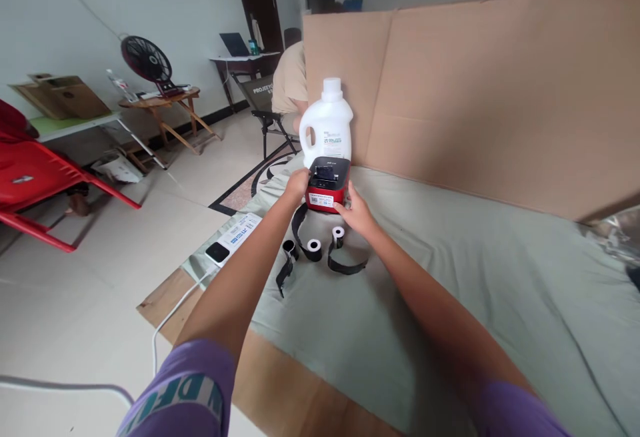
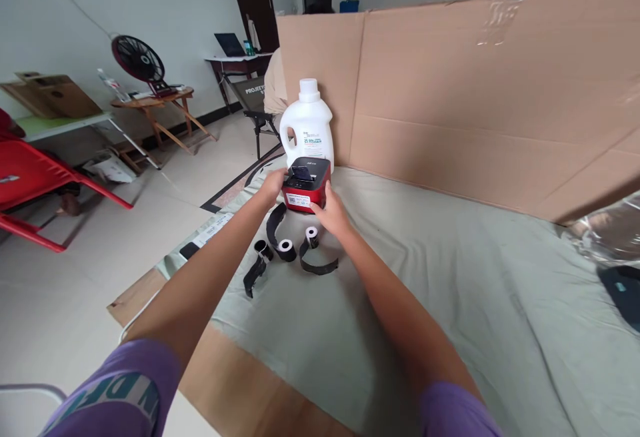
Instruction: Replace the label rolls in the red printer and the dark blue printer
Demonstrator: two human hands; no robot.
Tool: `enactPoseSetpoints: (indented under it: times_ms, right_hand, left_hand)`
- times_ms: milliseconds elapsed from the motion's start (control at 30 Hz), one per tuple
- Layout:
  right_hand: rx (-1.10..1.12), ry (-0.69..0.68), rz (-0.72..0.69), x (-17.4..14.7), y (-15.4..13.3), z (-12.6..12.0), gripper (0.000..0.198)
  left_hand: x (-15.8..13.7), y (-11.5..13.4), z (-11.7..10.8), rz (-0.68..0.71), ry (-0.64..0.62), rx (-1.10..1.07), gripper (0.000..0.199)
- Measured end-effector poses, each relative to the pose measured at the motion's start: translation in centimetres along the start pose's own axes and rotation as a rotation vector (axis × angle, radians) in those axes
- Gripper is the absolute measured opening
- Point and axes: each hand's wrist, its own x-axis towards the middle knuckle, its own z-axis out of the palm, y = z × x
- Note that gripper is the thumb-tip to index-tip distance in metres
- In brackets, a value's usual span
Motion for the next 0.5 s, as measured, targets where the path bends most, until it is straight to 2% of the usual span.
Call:
enactPoseSetpoints:
  times_ms: [67,133,200,267,333,400,433,500]
  right_hand:
    - [-0.019,0.028,0.103,-2.4,-0.2,-2.2,0.083]
    - [-0.038,0.039,0.164,-5.8,-0.1,-5.4,0.076]
    - [-0.065,0.063,0.197,-10.2,0.4,-9.2,0.065]
    - [-0.104,0.113,0.235,-14.9,1.1,-13.5,0.052]
    - [-0.142,0.181,0.279,-19.8,1.6,-17.7,0.041]
    - [-0.179,0.271,0.334,-24.5,2.0,-21.7,0.035]
    - [-0.197,0.324,0.365,-26.8,2.1,-23.5,0.034]
    - [-0.227,0.437,0.428,-30.9,2.1,-26.7,0.033]
  left_hand:
    - [-2.5,1.0,0.3,0.205,0.107,0.095,0.031]
    - [-6.4,1.6,1.4,0.467,0.182,0.172,0.043]
    - [-11.4,1.3,3.4,0.653,0.099,0.220,0.047]
    - [-16.7,-0.1,5.7,0.703,-0.157,0.310,0.046]
    - [-21.6,-2.2,7.8,0.681,-0.553,0.494,0.044]
    - [-25.4,-4.7,9.5,0.670,-0.865,0.720,0.045]
    - [-26.9,-5.8,10.0,0.679,-0.961,0.821,0.047]
    - [-29.0,-7.7,10.5,0.723,-1.050,0.975,0.052]
